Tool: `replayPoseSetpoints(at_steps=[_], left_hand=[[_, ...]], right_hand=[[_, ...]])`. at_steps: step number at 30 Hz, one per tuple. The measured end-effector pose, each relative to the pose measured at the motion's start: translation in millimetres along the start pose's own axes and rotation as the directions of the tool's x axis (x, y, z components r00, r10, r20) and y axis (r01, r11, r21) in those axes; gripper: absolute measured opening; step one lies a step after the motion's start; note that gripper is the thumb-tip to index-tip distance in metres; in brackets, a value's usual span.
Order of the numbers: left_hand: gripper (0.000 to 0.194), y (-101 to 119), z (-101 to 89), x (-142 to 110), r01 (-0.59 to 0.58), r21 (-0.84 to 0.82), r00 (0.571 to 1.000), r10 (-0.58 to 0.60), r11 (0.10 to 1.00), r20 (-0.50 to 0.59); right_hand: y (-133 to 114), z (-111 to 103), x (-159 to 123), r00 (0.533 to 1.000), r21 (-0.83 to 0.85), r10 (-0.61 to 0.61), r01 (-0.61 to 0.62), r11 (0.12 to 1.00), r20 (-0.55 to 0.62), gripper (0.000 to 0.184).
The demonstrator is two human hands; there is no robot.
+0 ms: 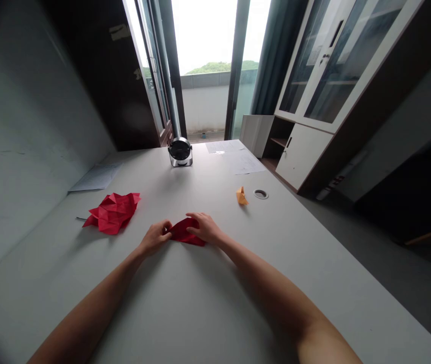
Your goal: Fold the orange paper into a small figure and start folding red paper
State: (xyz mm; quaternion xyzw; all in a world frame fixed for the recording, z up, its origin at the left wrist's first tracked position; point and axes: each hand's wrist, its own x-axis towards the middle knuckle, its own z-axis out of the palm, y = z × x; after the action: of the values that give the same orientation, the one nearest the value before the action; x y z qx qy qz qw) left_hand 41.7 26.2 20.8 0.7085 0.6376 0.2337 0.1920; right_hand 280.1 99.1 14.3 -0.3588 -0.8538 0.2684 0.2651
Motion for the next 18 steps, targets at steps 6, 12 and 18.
replayPoseSetpoints(at_steps=[6,12,18], left_hand=[[0.012,-2.0,3.4,0.0,0.058,-0.153,0.982,-0.084,0.987,-0.168],[0.020,0.5,5.0,0.0,-0.060,-0.166,0.985,0.032,0.984,-0.170],[0.020,8.9,-2.7,-3.8,-0.175,-0.002,0.934,0.166,0.984,-0.316]], right_hand=[[9.7,-8.9,3.5,0.969,0.415,0.230,-0.174,0.893,-0.089,0.022],[2.6,-11.9,7.0,0.954,0.756,0.292,-0.142,0.638,-0.067,0.028],[-9.4,-9.0,8.5,0.976,0.766,0.200,-0.063,0.639,-0.086,0.029]])
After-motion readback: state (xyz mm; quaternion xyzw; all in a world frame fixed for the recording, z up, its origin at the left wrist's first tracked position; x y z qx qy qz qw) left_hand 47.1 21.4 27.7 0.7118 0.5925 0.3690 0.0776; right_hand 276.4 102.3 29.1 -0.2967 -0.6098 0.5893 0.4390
